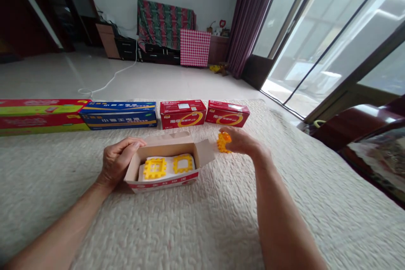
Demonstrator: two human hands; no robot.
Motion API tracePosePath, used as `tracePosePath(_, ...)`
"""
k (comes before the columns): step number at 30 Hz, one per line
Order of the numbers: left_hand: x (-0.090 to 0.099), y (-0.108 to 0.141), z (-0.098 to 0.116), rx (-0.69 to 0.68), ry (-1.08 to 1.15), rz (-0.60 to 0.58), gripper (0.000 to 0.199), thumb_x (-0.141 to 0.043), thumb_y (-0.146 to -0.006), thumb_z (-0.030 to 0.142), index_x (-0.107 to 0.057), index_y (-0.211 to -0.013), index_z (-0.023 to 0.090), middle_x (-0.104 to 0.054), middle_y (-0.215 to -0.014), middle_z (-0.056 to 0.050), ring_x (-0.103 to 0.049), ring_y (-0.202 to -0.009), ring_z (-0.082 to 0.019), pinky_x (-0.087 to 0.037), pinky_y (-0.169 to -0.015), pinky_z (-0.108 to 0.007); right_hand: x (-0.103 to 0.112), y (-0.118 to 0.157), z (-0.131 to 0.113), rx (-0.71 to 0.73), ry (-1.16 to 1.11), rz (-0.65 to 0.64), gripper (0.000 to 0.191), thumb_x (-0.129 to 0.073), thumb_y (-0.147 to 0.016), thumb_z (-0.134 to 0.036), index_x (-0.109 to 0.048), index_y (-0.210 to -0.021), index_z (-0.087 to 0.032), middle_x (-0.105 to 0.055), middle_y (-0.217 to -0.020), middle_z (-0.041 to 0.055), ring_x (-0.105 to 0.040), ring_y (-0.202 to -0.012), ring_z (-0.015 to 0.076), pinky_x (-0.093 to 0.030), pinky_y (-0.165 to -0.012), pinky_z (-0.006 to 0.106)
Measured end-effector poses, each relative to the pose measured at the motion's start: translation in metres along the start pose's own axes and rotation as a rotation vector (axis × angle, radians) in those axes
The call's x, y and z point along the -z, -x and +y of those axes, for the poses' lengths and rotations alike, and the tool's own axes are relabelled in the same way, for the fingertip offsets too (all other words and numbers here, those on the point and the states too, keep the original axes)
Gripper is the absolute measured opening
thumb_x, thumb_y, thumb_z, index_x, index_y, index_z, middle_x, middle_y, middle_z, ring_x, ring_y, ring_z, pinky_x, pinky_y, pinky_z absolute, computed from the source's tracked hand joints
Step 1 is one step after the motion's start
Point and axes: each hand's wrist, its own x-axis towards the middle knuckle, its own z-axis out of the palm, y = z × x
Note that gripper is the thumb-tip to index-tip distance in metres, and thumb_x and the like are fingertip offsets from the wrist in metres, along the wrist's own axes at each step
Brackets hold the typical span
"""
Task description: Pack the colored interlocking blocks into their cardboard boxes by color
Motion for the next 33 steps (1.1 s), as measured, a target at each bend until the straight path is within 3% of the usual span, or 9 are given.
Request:
tracePosePath(5,0.000,-0.001,0.003,0.005,-0.014,0.017,0.020,-0.056,-0.080,0.029,-0.071,-0.071,0.019,-0.074,-0.076,-0.002,-0.069,-0.077,-0.018,-0.054,-0.074,-0.026,0.001,0.001,0.001,-0.005,0.010,0.000,0.057,-0.057,-0.070,-0.012,-0.061,-0.126,-0.023,-0.065,-0.128,0.0105,-0.061,-0.117,0.0284,-0.050,-0.100,0.045)
tracePosePath(9,0.000,0.000,0.003,0.007,-0.012,0.008,0.021,-0.055,-0.081,0.029,-0.071,-0.072,0.019,-0.074,-0.076,-0.003,-0.069,-0.077,-0.018,-0.053,-0.075,-0.026,0.015,0.005,-0.004,-0.024,0.005,0.036,0.055,-0.060,-0.072,-0.018,-0.061,-0.126,-0.019,-0.066,-0.125,0.0129,-0.063,-0.112,0.0298,-0.051,-0.097,0.047)
tracePosePath(13,-0.001,0.000,-0.001,0.007,-0.001,0.007,0.020,-0.055,-0.081,0.029,-0.070,-0.072,0.019,-0.073,-0.076,-0.002,-0.069,-0.079,-0.019,-0.053,-0.077,-0.027,0.039,0.016,-0.039,0.085,-0.073,0.214,0.053,-0.063,-0.077,-0.030,-0.059,-0.129,-0.021,-0.065,-0.125,0.0121,-0.064,-0.109,0.0304,-0.051,-0.094,0.049)
tracePosePath(16,-0.001,0.000,-0.001,0.015,-0.017,0.007,0.022,-0.054,-0.081,0.030,-0.070,-0.071,0.020,-0.073,-0.077,-0.002,-0.069,-0.080,-0.019,-0.053,-0.079,-0.028,0.047,0.026,-0.081,0.243,-0.173,0.252,0.050,-0.064,-0.079,-0.032,-0.059,-0.128,-0.024,-0.067,-0.123,0.0082,-0.064,-0.107,0.0270,-0.052,-0.092,0.044)
tracePosePath(19,-0.001,0.000,0.000,0.026,-0.031,0.005,0.022,-0.054,-0.081,0.031,-0.070,-0.072,0.020,-0.073,-0.077,-0.002,-0.069,-0.080,-0.019,-0.054,-0.079,-0.029,0.040,0.031,-0.118,0.388,-0.245,0.192,0.045,-0.066,-0.079,-0.028,-0.060,-0.124,-0.025,-0.069,-0.118,0.0051,-0.065,-0.102,0.0226,-0.053,-0.087,0.037)
tracePosePath(22,-0.001,0.000,0.001,0.026,-0.028,0.007,0.022,-0.054,-0.081,0.031,-0.070,-0.072,0.020,-0.074,-0.077,-0.002,-0.069,-0.080,-0.019,-0.054,-0.079,-0.029,0.028,0.028,-0.135,0.442,-0.233,0.117,0.039,-0.066,-0.078,-0.023,-0.062,-0.117,-0.023,-0.070,-0.110,0.0048,-0.065,-0.095,0.0200,-0.051,-0.081,0.033)
tracePosePath(33,-0.001,0.000,0.000,0.021,-0.005,0.001,0.022,-0.054,-0.082,0.030,-0.070,-0.072,0.019,-0.073,-0.077,-0.003,-0.069,-0.080,-0.019,-0.053,-0.078,-0.028,0.017,0.022,-0.137,0.397,-0.158,0.017,0.036,-0.064,-0.078,-0.021,-0.063,-0.114,-0.022,-0.069,-0.106,0.0059,-0.063,-0.092,0.0199,-0.047,-0.079,0.032)
